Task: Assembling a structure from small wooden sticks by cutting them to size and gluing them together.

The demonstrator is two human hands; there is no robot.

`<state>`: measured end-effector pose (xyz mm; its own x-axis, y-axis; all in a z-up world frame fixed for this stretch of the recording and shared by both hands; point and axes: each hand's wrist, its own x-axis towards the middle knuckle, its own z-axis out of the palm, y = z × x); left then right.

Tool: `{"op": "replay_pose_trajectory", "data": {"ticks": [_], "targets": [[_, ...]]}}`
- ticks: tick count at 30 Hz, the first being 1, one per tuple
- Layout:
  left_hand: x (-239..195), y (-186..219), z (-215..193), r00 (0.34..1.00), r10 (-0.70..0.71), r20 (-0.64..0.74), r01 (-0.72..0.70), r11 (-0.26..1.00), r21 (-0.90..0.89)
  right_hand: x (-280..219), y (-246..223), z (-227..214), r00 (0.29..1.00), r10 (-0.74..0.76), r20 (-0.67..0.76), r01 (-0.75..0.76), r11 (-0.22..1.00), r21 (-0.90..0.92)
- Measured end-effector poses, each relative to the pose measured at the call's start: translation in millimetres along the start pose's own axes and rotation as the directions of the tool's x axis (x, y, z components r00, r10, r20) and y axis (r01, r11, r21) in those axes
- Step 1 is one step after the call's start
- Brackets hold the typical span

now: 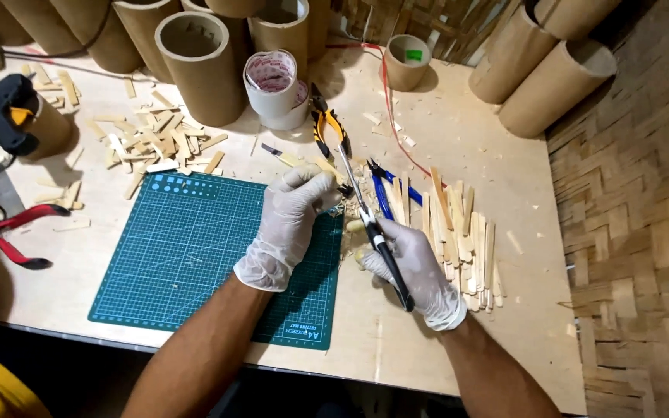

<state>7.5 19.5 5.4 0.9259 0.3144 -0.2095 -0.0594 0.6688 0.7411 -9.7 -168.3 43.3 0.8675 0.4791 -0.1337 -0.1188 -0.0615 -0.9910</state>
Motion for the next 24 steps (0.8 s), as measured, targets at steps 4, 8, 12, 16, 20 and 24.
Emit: {"op": "replay_pose_trajectory", "data": {"ticks": [4, 8, 12, 16, 20, 24], "targets": [[0, 4, 4, 0.997, -0.072, -0.021, 0.071, 0.995, -0.073, 2, 5, 0, 1.000, 0.016, 0.005, -0.016, 1.000, -0.010], [-2, 6, 4, 0.996, -0.092, 0.004, 0.091, 0.991, -0.102, 2, 8, 0, 0.999, 0.002, 0.038, -0.001, 1.000, -0.029], [-6, 7, 6, 0.995, -0.101, 0.000, 0.101, 0.993, -0.063, -4, 2, 1, 0.997, 0.010, 0.073, -0.003, 0.996, -0.084], [-14, 20, 16, 0.991, -0.135, -0.018, 0.134, 0.990, -0.052, -4, 1, 3, 0.995, 0.006, 0.099, 0.003, 0.996, -0.092], [-15, 21, 16, 0.990, -0.136, -0.025, 0.136, 0.991, -0.013, -4, -4, 4, 0.994, -0.006, 0.110, 0.021, 0.990, -0.136], [-16, 23, 19, 0.992, -0.120, -0.037, 0.121, 0.992, 0.037, -2, 8, -7, 0.994, -0.006, 0.107, 0.024, 0.985, -0.169]]}}
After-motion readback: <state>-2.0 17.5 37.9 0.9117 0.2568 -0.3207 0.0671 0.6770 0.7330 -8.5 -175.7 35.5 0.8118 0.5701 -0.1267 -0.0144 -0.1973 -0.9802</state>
